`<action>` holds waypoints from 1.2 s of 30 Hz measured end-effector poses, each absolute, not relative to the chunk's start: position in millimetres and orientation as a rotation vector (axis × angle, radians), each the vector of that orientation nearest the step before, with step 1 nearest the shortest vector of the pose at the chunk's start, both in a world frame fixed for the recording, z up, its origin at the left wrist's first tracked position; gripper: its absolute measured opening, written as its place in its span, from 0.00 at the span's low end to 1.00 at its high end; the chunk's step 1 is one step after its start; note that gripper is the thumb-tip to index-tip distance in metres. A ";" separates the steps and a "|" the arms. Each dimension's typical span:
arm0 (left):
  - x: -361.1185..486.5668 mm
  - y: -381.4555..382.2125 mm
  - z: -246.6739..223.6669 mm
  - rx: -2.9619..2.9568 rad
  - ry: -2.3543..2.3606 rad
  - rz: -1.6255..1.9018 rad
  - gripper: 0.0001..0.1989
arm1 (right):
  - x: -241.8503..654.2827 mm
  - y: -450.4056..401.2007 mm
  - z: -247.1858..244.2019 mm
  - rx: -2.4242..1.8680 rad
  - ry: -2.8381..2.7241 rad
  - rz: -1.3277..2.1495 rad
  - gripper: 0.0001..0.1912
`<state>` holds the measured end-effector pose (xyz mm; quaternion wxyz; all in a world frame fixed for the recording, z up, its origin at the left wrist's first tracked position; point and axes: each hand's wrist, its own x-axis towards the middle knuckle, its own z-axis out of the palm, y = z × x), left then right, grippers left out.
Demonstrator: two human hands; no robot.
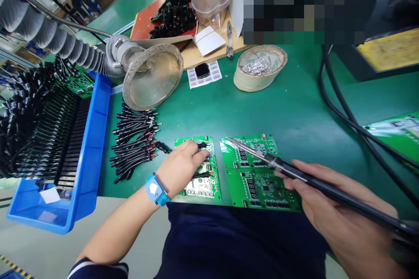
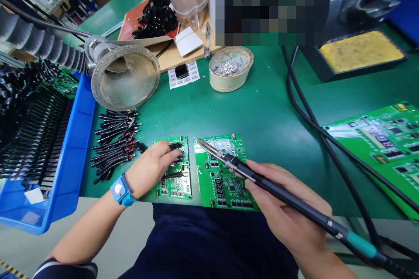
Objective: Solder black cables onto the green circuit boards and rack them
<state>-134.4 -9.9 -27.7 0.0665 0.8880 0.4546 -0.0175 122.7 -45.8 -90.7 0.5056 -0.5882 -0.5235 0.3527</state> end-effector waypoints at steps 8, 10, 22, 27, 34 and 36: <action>-138.7 4.9 -33.2 2.610 1.428 0.121 0.12 | 118.1 -44.2 -83.8 -1.326 -1.187 0.972 0.18; -141.1 2.9 -26.9 2.634 1.427 0.291 0.11 | 116.1 -44.4 -79.7 -1.282 -1.169 1.027 0.18; -79.5 -39.4 15.1 1.951 1.672 0.501 0.25 | 82.9 -28.8 -62.1 -1.119 -1.191 0.909 0.15; -77.8 -31.2 -7.7 1.858 1.505 0.652 0.20 | 64.3 -20.2 -59.8 -1.190 -1.160 0.940 0.18; -79.7 -30.3 -13.3 1.715 1.536 0.893 0.13 | 56.1 -18.3 -58.6 -1.269 -1.063 1.102 0.19; -78.1 -30.0 -15.9 1.677 1.558 0.967 0.11 | 55.3 -18.6 -57.4 -1.286 -1.051 1.104 0.20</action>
